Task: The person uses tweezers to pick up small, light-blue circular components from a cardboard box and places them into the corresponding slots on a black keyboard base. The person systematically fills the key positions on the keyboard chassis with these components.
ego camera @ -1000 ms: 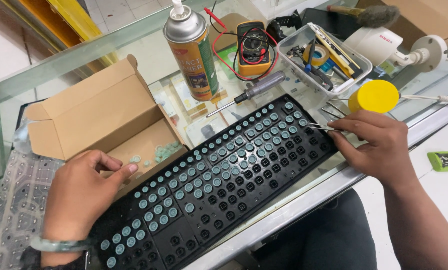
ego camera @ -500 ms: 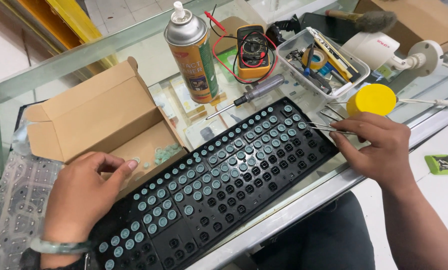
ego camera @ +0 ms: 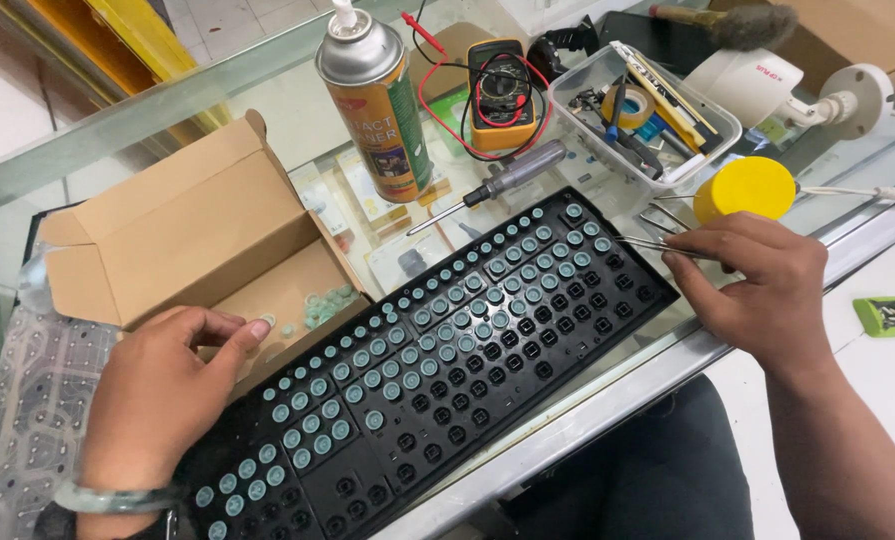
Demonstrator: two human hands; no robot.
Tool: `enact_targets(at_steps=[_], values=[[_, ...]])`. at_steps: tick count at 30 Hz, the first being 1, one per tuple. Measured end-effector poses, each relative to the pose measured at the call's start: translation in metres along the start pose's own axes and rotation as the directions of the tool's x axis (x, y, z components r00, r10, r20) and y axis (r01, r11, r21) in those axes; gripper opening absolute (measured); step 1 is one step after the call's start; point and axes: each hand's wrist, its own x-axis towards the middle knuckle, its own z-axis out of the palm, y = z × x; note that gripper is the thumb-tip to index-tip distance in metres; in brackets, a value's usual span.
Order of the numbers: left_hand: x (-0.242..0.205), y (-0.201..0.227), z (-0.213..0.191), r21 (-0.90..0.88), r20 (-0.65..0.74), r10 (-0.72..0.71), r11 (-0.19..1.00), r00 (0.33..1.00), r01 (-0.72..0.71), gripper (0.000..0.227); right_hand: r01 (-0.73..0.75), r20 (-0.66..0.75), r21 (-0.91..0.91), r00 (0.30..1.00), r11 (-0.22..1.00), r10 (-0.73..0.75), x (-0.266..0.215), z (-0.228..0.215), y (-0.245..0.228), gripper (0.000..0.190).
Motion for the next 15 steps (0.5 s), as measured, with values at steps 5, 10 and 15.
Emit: enact_targets(at_steps=[5,10,15], values=[[0.001,-0.002,0.001,0.016,0.013,-0.014,1.0,1.0,0.014,0.032,0.012,0.02,0.0,1.0,1.0,-0.012,0.001,0.0,0.0,0.007],[0.0,0.003,-0.002,0.045,0.024,-0.023,0.999,0.999,0.022,0.034,0.027,0.038,-0.025,0.999,0.999,-0.026,0.0,0.0,0.003,0.009],[0.003,-0.001,0.001,-0.039,-0.009,0.036,0.999,0.999,-0.036,0.028,0.024,-0.005,-0.003,1.0,1.0,-0.024,-0.001,-0.002,-0.002,0.004]])
